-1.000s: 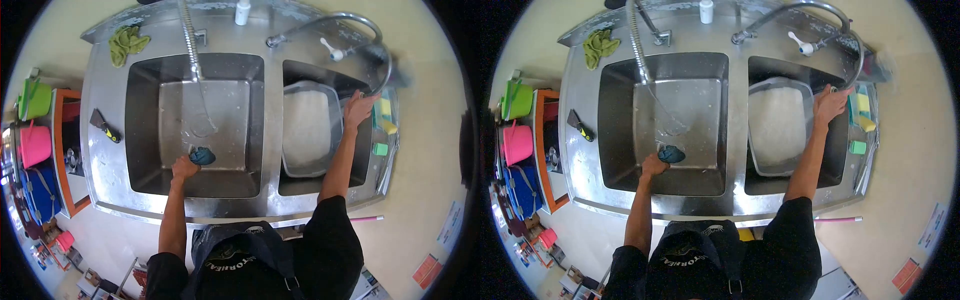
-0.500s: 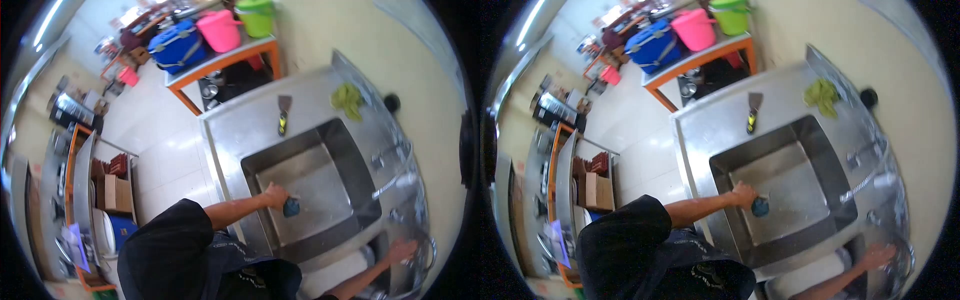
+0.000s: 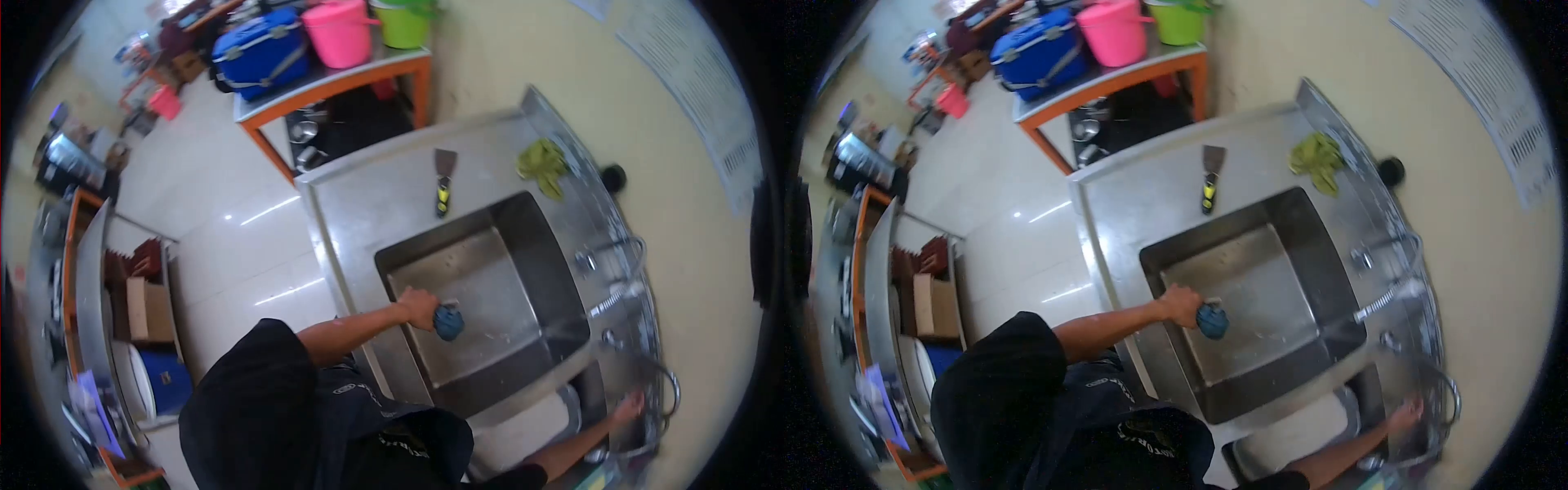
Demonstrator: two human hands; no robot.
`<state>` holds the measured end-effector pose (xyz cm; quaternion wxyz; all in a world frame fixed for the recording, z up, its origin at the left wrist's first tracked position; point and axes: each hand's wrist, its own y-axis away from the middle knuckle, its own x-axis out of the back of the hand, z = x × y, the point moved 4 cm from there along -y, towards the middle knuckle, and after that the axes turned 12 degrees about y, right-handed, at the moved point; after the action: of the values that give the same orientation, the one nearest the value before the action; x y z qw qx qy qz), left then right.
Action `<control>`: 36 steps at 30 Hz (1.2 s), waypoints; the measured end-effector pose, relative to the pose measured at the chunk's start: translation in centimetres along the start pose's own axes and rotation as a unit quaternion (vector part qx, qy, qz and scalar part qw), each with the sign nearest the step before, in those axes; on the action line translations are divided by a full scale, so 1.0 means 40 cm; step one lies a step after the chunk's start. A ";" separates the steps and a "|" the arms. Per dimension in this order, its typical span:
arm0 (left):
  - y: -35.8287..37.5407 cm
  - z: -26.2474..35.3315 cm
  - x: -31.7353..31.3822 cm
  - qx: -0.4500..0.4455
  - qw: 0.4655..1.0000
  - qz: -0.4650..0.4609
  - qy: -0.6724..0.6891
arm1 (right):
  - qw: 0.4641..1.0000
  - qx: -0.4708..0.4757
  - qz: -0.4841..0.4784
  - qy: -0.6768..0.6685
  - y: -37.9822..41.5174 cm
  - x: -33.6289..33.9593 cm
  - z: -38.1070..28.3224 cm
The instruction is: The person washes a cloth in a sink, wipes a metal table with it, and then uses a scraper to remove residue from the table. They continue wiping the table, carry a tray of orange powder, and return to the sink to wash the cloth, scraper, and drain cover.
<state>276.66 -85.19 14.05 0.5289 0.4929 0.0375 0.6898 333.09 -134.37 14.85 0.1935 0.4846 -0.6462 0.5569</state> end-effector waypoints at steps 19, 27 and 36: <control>0.023 -0.083 -0.001 -0.062 0.980 0.185 0.044 | 0.903 -0.150 0.294 -0.274 0.286 0.222 -0.749; 0.235 -0.069 0.092 -0.169 0.941 0.292 -0.019 | 0.873 0.314 -0.267 -0.262 0.701 -0.071 -1.695; 0.595 -0.518 0.108 0.013 0.814 0.519 0.262 | 0.853 0.256 -0.453 -0.030 0.748 -0.098 -1.712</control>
<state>245.43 -82.56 19.87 0.0563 0.2466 -0.0779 0.9643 289.85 -73.34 16.70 0.2739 0.7728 -0.1946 0.5385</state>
